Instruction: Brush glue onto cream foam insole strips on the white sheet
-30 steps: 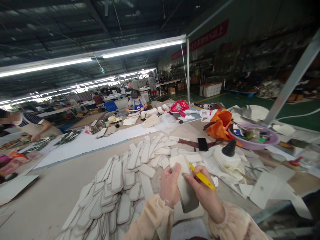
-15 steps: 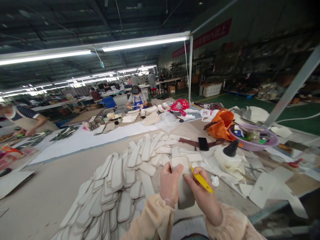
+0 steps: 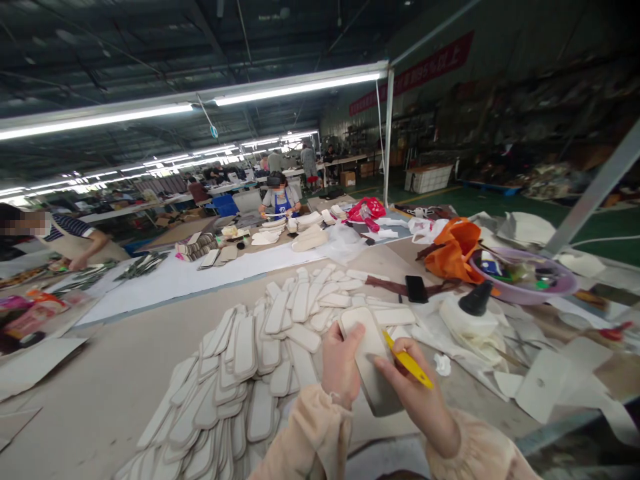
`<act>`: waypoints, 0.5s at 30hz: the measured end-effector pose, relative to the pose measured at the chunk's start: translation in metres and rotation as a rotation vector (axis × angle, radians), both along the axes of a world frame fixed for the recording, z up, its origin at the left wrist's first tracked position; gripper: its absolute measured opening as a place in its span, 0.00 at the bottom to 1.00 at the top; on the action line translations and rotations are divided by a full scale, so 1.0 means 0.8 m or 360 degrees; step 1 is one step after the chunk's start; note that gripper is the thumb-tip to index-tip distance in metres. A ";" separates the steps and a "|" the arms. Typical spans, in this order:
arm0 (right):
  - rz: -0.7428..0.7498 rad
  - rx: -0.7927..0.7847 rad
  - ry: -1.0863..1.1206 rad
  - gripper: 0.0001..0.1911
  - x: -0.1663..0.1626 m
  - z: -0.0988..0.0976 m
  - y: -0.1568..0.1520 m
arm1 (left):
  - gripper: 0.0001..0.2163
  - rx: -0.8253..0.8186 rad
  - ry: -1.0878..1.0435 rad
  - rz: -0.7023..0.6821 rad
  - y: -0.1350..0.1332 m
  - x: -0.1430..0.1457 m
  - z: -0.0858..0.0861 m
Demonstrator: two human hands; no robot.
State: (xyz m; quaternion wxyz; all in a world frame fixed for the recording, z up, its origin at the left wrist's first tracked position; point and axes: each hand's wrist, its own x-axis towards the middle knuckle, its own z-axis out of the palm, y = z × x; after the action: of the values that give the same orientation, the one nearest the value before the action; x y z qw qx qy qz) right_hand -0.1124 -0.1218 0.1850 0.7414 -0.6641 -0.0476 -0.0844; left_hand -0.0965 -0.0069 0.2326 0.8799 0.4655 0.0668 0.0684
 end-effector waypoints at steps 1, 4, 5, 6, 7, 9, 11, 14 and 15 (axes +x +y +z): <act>0.0040 -0.0026 0.0024 0.18 -0.001 -0.003 -0.001 | 0.13 -0.0034 0.0009 0.0006 0.005 0.004 0.004; 0.0147 -0.0092 0.0069 0.19 -0.001 -0.015 -0.006 | 0.16 -0.0126 0.0042 0.0074 0.022 0.019 0.016; 0.0164 -0.0105 0.0075 0.19 -0.001 -0.018 -0.007 | 0.17 -0.0143 0.0054 0.0112 0.028 0.024 0.019; 0.0174 -0.0109 0.0082 0.19 -0.001 -0.020 -0.007 | 0.17 -0.0152 0.0065 0.0158 0.034 0.029 0.021; 0.0179 -0.0101 0.0093 0.19 -0.001 -0.021 -0.008 | 0.18 -0.0159 0.0076 0.0205 0.040 0.033 0.023; 0.0189 -0.0058 0.0125 0.20 -0.001 -0.017 -0.007 | 0.19 -0.0180 0.0095 0.0276 0.048 0.039 0.023; 0.0209 -0.0010 0.0163 0.22 -0.003 -0.009 -0.006 | 0.18 -0.0210 0.0115 0.0314 0.054 0.042 0.020; 0.0232 0.0034 0.0199 0.24 -0.005 0.001 -0.004 | 0.15 -0.0260 0.0154 0.0289 0.058 0.047 0.011; 0.0269 0.0053 0.0218 0.24 -0.005 0.003 -0.004 | 0.14 -0.0271 0.0161 0.0270 0.060 0.049 0.008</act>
State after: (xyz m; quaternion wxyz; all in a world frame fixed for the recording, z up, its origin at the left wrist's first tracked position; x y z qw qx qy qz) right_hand -0.1167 -0.1253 0.1875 0.7583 -0.6495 -0.0514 0.0233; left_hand -0.0572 0.0409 0.2387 0.9028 0.3846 0.1557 0.1132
